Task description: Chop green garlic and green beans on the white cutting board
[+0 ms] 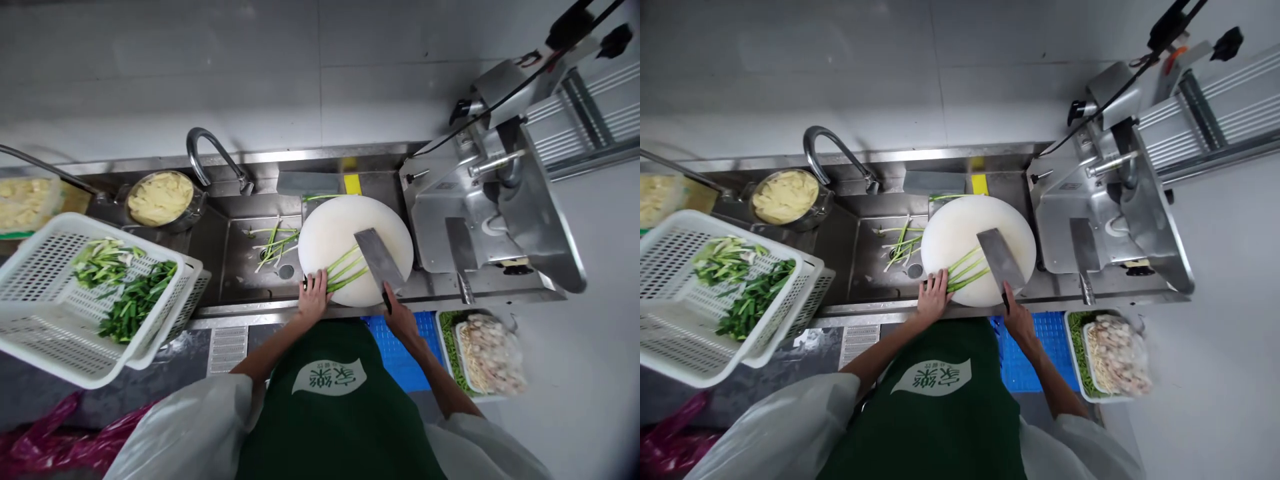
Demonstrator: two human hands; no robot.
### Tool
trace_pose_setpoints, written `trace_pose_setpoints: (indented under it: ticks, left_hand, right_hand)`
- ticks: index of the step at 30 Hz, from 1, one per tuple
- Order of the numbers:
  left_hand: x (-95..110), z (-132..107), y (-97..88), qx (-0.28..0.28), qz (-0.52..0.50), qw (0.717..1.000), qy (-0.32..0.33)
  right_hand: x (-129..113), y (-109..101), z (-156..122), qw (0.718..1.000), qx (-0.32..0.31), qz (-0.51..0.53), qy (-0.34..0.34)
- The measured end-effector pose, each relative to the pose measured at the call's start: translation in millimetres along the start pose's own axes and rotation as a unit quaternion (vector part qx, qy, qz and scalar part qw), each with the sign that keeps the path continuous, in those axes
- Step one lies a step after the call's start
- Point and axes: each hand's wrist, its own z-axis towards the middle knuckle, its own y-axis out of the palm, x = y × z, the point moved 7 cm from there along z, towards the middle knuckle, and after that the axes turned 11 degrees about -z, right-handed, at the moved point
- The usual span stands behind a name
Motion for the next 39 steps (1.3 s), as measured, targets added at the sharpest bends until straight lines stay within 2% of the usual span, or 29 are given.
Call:
trace_pose_setpoints:
  ticks: [3,5,10,15,16,18,20,21,24,27,30,34,39]
  left_hand:
    - [2,5,4.7,-0.012,-0.001,1.000,0.003]
    - [0,8,7.7,-0.017,-0.002,1.000,0.002]
    - [-7,15,12.5,-0.019,-0.030,0.999,0.012]
    - [7,43,7.1,-0.015,-0.050,0.997,0.063]
    - [10,48,5.3,-0.017,-0.052,0.996,0.074]
    - [13,51,1.4,-0.021,-0.054,0.995,0.086]
    - [8,45,-3.4,-0.018,-0.053,0.995,0.083]
    - [4,41,-5.5,-0.015,-0.053,0.996,0.076]
    - [-7,25,-8.8,-0.001,-0.060,0.996,0.060]
    - [-10,15,-5.5,0.012,-0.068,0.996,0.061]
    - [-8,13,1.3,0.015,-0.070,0.995,0.067]
    - [-7,13,5.8,0.019,-0.076,0.994,0.079]
    - [-8,11,4.8,0.019,-0.093,0.992,0.079]
  right_hand:
    - [0,-21,-6,0.997,0.063,-0.028,0.015]
    - [-6,-23,-9,0.994,0.087,-0.042,0.040]
    - [-14,-1,-17,0.995,-0.022,-0.085,0.039]
    - [-12,-17,-23,0.989,0.076,-0.096,0.078]
    - [-15,-14,-23,0.989,0.068,-0.097,0.084]
    - [-23,0,-22,0.991,0.012,-0.108,0.079]
    - [-27,8,-22,0.989,-0.022,-0.130,0.064]
    - [-27,7,-23,0.988,-0.017,-0.139,0.061]
    - [-20,-5,-25,0.986,0.049,-0.138,0.086]
    - [-11,-7,-22,0.985,0.032,-0.120,0.117]
    - [-5,-10,-15,0.987,-0.007,-0.129,0.095]
    - [6,-28,-7,0.985,0.048,-0.128,0.108]
    - [5,-23,7,0.982,0.000,-0.167,0.091]
